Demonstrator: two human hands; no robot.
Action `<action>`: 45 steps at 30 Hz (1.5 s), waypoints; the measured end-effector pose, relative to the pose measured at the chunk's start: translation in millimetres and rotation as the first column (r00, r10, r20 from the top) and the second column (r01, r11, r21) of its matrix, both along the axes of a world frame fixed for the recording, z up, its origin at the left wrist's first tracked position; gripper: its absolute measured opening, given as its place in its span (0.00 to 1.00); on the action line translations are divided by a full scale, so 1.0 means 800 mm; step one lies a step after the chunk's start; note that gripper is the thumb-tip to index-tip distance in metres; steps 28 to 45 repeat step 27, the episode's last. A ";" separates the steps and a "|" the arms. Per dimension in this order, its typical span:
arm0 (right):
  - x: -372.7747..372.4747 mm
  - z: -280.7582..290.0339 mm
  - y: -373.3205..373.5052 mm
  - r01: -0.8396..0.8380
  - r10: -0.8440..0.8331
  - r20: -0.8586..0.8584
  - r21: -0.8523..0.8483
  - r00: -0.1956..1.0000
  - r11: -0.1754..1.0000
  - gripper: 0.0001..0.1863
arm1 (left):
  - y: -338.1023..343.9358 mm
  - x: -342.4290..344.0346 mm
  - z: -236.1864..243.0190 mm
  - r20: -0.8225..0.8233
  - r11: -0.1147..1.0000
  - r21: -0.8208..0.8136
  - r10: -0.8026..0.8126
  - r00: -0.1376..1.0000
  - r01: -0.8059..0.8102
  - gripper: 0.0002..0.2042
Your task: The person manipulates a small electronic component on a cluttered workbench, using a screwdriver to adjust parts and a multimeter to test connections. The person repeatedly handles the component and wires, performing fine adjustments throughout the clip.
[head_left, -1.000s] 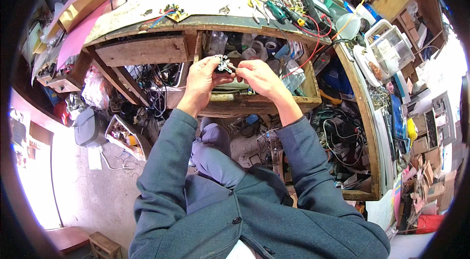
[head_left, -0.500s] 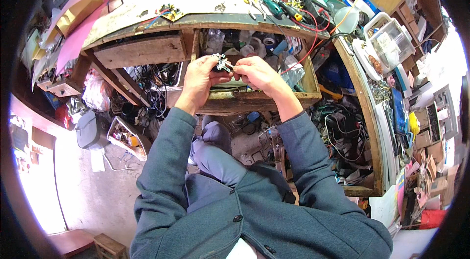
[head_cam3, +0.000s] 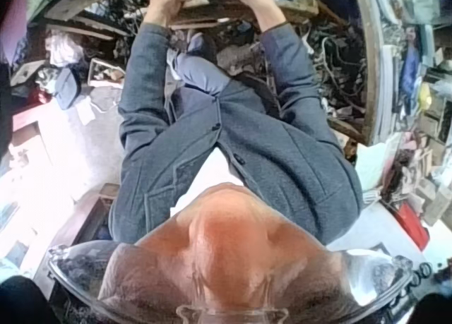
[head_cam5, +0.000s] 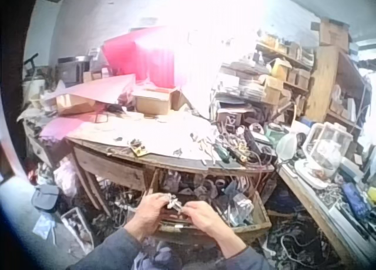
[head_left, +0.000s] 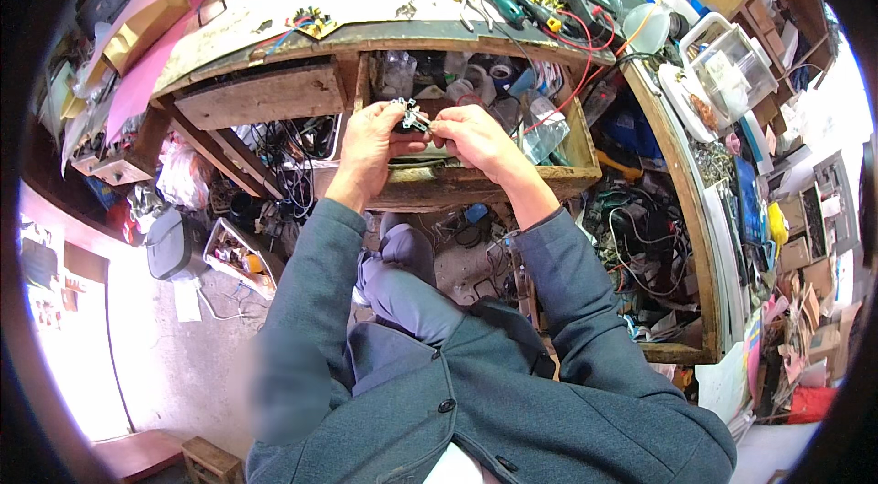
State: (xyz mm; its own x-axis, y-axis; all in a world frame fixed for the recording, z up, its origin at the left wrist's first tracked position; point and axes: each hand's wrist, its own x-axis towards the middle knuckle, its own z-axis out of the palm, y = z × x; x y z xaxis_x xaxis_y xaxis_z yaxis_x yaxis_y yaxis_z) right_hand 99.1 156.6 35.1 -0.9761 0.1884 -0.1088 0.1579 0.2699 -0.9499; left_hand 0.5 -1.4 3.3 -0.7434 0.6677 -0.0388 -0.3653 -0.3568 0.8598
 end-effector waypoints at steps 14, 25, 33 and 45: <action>-0.005 -0.006 0.002 0.016 -0.017 -0.040 -0.033 0.999 0.999 0.16 | 0.001 -0.011 -0.013 -0.012 0.999 0.023 -0.030 0.999 0.031 0.13; -0.004 -0.006 0.004 -0.021 0.016 -0.040 -0.105 0.999 0.994 0.14 | -0.003 -0.010 -0.009 -0.002 0.998 0.033 -0.056 0.998 0.056 0.14; -0.004 -0.004 0.004 -0.008 0.005 -0.030 -0.117 1.000 0.993 0.14 | -0.003 -0.011 -0.009 -0.002 0.998 0.035 -0.061 0.998 0.061 0.14; -0.004 -0.004 0.004 -0.008 0.005 -0.030 -0.117 1.000 0.993 0.14 | -0.003 -0.011 -0.009 -0.002 0.998 0.035 -0.061 0.998 0.061 0.14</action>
